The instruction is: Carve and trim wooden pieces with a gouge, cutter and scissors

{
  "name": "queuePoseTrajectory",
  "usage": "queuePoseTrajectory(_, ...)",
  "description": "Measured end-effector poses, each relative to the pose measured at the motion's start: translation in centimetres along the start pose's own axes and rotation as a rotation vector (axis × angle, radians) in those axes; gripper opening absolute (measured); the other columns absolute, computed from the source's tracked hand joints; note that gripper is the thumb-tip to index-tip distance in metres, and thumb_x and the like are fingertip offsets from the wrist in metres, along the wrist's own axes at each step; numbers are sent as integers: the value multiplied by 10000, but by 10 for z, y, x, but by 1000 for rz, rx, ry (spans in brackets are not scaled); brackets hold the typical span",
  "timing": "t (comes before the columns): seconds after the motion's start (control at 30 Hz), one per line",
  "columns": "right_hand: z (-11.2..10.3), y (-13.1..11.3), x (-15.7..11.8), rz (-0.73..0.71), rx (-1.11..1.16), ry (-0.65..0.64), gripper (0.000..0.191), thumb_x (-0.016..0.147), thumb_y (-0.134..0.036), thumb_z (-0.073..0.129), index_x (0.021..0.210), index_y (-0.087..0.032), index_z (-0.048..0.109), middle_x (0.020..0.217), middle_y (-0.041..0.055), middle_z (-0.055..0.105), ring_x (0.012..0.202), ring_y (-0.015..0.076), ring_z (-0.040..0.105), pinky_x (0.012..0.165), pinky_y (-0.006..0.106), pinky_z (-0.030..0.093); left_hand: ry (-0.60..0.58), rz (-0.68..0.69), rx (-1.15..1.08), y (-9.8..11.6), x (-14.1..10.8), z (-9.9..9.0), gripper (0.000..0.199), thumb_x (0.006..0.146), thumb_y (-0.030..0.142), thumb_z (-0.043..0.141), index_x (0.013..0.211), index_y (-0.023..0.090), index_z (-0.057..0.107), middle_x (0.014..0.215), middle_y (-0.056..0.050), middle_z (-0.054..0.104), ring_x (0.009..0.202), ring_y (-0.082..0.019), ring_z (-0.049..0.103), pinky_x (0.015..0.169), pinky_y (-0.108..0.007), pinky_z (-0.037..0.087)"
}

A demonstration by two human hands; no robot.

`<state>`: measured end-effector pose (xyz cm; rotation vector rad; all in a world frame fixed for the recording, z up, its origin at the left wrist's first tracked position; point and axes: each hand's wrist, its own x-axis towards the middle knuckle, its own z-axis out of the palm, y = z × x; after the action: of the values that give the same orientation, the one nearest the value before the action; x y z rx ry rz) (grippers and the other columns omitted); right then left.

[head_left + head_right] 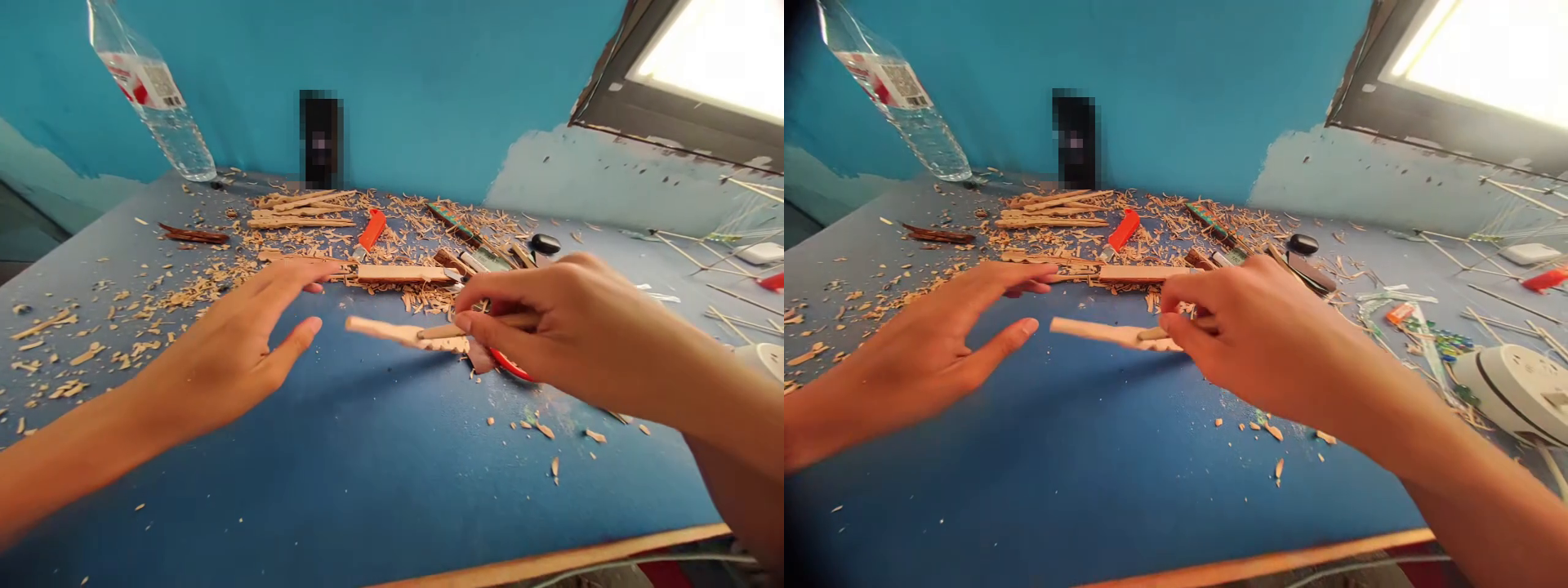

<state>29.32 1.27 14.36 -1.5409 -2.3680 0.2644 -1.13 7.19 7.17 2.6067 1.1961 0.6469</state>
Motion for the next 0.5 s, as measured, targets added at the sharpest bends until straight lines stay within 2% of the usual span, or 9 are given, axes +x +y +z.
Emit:
queuePoseTrajectory(0.1,-4,-10,17,-93,-121,-11,288,954,-258,648,669,-236,621,456,-64,465,372,76,290,425,292,143,45,-128,-3,-7,-6,-1,508,1023,428,561,1515,340,472,1395,-39,652,1254,-278,645,1120,-404,479)
queuePoseTrajectory(0.23,4,-26,28,-199,-180,-4,267,902,-199,686,661,-225,574,496,-72,476,394,69,330,447,285,145,49,-187,-14,-19,-15,-2,453,1001,482,578,1439,371,547,1315,-13,706,1161,-275,689,1053,-394,495)
queuePoseTrajectory(0.37,9,-43,26,-218,-185,7,255,901,-191,681,676,-228,568,492,-67,444,409,82,346,465,298,138,33,-182,1,-26,-20,-1,424,994,464,593,1409,380,573,1232,15,753,1100,-264,714,1005,-369,504)
queuePoseTrajectory(0.5,2,-51,13,-259,-185,3,161,937,-235,664,784,-241,613,506,-57,475,384,97,357,424,303,151,12,-130,14,-26,-23,-1,376,999,493,580,1343,346,619,1226,8,770,1103,-278,728,973,-370,515)
